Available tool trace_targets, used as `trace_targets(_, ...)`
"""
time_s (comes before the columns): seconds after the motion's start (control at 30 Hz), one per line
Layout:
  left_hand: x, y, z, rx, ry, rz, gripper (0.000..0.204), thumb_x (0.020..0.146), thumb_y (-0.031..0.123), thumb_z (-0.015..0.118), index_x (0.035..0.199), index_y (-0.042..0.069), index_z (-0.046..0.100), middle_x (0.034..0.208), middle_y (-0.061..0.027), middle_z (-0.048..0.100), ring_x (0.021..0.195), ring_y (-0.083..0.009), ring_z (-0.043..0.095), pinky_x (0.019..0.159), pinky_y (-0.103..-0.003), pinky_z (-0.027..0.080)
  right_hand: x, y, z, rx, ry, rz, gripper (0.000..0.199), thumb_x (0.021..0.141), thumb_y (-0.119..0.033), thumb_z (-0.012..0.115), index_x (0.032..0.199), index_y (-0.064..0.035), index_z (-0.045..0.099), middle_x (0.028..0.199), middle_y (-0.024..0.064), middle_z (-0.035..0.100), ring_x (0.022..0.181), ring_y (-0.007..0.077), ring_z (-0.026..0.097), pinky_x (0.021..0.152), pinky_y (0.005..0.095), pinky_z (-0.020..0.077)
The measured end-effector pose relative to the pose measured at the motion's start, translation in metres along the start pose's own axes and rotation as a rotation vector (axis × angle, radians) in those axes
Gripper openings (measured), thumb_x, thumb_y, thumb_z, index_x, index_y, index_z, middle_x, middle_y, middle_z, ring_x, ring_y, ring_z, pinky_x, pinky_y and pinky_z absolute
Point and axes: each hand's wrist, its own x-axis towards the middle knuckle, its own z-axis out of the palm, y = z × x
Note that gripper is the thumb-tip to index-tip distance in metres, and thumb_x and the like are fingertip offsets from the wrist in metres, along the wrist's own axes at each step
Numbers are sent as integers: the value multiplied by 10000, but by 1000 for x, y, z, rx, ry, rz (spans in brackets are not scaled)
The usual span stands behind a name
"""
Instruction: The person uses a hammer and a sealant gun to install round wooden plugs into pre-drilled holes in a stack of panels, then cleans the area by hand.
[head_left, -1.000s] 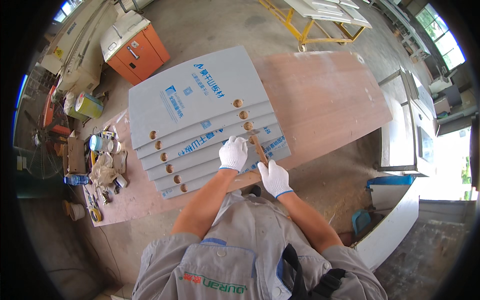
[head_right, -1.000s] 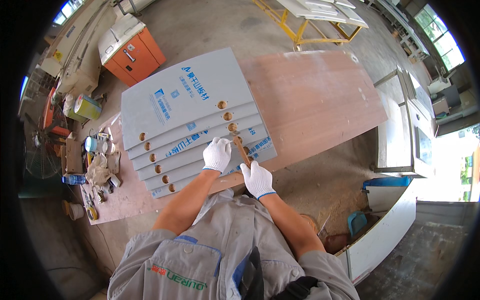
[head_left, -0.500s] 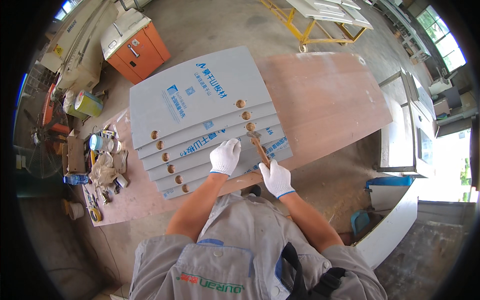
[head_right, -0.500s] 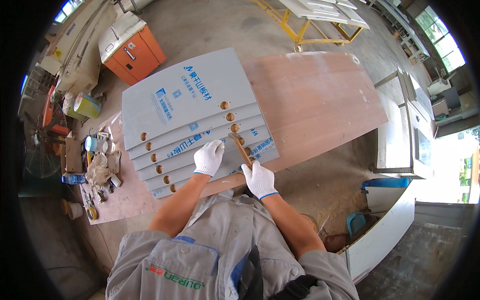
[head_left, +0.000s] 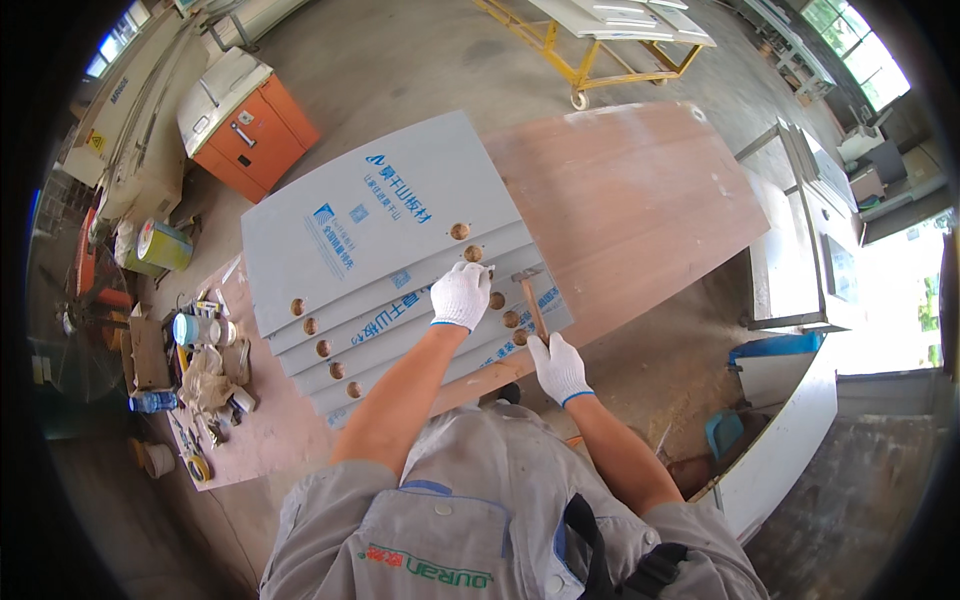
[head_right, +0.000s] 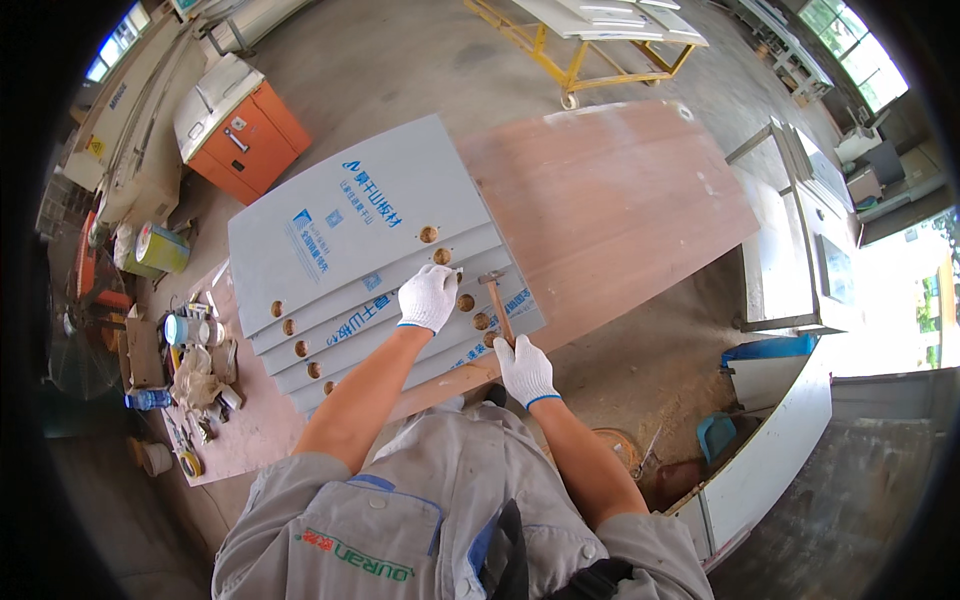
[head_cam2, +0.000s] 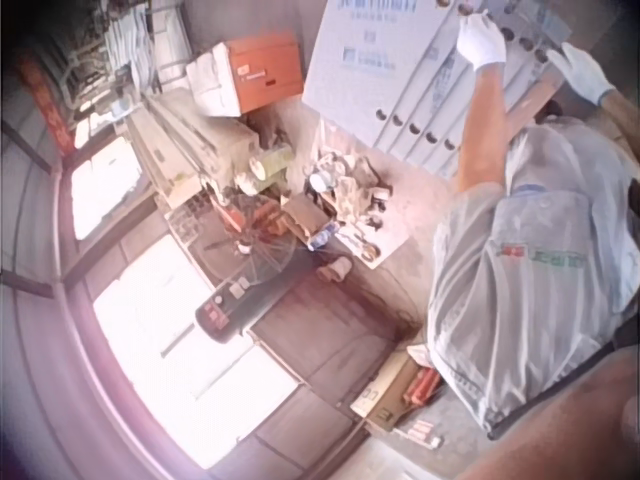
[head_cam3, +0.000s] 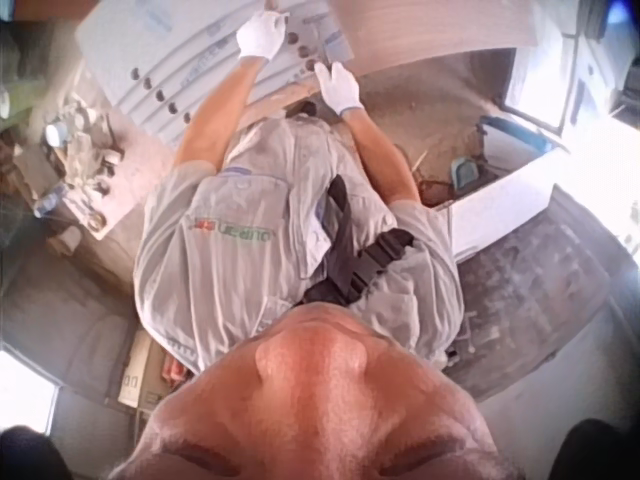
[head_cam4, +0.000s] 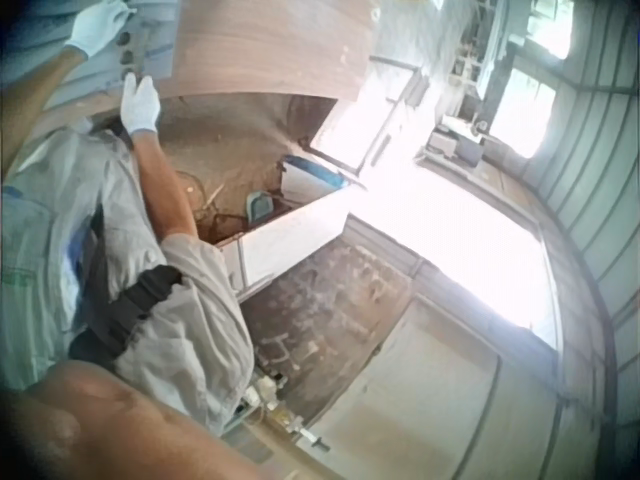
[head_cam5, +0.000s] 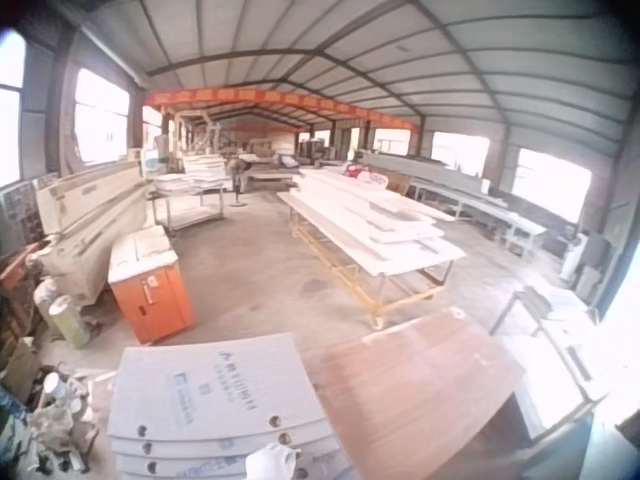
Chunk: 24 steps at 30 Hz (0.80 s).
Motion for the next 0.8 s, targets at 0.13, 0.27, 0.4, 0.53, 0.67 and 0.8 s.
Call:
trace_targets(0.13, 7, 5, 9, 103, -31, 7, 215, 957, 282, 650, 899, 106, 759, 919, -123, 729, 819, -346, 725, 739, -475, 580, 13, -13, -13, -13, -11, 13, 546, 1046, -527, 500, 989, 10, 581, 915, 336, 694, 937, 516, 679, 830, 592, 523)
trace_targets(0.27, 5, 9, 12, 128, -30, 27, 226, 958, 282, 643, 865, 97, 731, 886, -131, 716, 809, -345, 727, 727, -489, 578, 23, -20, -10, -33, 62, -39, 526, 1049, -509, 504, 961, 4, 582, 874, 320, 695, 889, 506, 685, 795, 590, 529)
trace_targets(0.4, 4, 7, 12, 136, 2, 44, 214, 956, 284, 651, 884, 108, 749, 890, -121, 723, 801, -340, 726, 725, -480, 580, 30, -27, -8, -98, 75, -106, 478, 1050, -469, 526, 939, -6, 579, 825, 305, 691, 827, 502, 684, 751, 585, 531)
trace_targets(0.53, 2, 9, 10, 145, -26, 26, 197, 948, 275, 665, 874, 110, 744, 887, -118, 721, 812, -336, 725, 730, -480, 581, 28, -24, -8, -141, 89, -172, 479, 1055, -473, 509, 934, -14, 577, 785, 269, 701, 791, 464, 708, 704, 560, 548)
trace_targets(0.67, -1, 6, 11, 136, -12, 38, 176, 940, 266, 675, 882, 115, 744, 896, -117, 723, 818, -334, 725, 734, -475, 583, 29, -18, 5, -151, 103, -145, 474, 1052, -467, 521, 923, -14, 578, 749, 263, 695, 751, 466, 705, 685, 559, 549)
trace_targets(0.8, 0, 6, 11, 125, 36, 54, 155, 933, 256, 684, 897, 118, 745, 901, -115, 723, 818, -332, 725, 737, -473, 584, 27, -27, -3, -119, 176, -195, 477, 1054, -470, 519, 919, -17, 580, 731, 262, 691, 733, 463, 706, 671, 557, 550)
